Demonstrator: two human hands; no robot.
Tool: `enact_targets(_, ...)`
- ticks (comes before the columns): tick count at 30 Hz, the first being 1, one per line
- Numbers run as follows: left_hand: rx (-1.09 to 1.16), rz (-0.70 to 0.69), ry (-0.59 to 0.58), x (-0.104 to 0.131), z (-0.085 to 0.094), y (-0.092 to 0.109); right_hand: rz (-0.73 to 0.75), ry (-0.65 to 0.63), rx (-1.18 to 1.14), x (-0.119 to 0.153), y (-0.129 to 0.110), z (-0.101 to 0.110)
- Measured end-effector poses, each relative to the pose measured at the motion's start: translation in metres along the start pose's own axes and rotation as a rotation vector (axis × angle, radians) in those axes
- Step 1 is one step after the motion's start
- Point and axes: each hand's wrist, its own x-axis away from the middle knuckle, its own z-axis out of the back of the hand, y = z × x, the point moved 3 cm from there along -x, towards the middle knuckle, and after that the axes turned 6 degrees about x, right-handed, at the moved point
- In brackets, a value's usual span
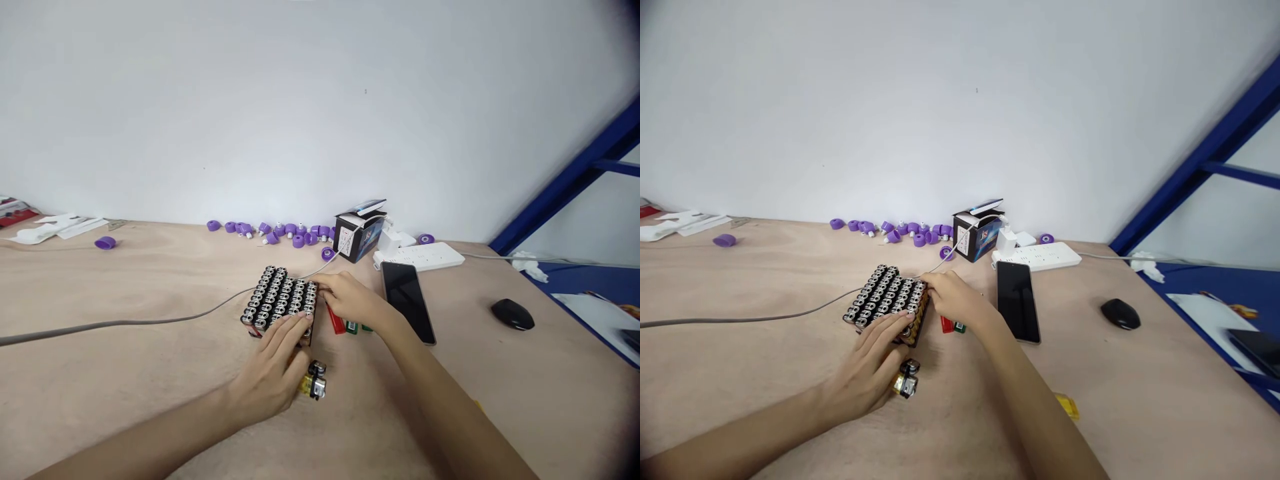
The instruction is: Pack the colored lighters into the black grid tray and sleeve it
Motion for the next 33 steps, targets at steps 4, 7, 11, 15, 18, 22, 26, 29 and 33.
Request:
enact_targets(4, 0.060, 0.003, -0.011, 0.001, 0.000, -0.004, -0.009, 0.000, 0.001, 0.000, 0.003, 0.000)
enact_targets(7, 0.218, -0.018, 0.023, 0.002, 0.006, -0.006, -0.039, 0.032, 0.029, 0.000, 0.001, 0.008)
enact_targets(11, 0.660, 0.158, 0.099, -0.001, 0.023, -0.002, -0.072, 0.145, 0.079, 0.005, -0.023, 0.033)
enact_targets(15, 1.459, 0.750, 0.024, -0.010, 0.026, 0.009, -0.026, 0.084, -0.089, 0.018, -0.068, 0.052)
enact_targets(18, 1.892, 0.903, 0.014, -0.021, 0.030, 0.017, -0.031, -0.051, -0.199, 0.027, -0.093, 0.052)
enact_targets(22, 2.040, 0.926, 0.005, -0.029, 0.039, 0.018, -0.041, -0.141, -0.201, 0.030, -0.103, 0.043)
enact_targets(26, 2.173, 0.971, 0.010, -0.030, 0.046, 0.020, -0.053, -0.156, -0.218, 0.028, -0.102, 0.040)
enact_targets(29, 2.252, 0.936, -0.011, -0.030, 0.049, 0.021, -0.036, -0.103, -0.239, 0.027, -0.103, 0.045)
enact_targets(33, 2.226, 0.914, -0.050, -0.027, 0.043, 0.021, -0.074, 0.082, -0.217, 0.025, -0.094, 0.057)
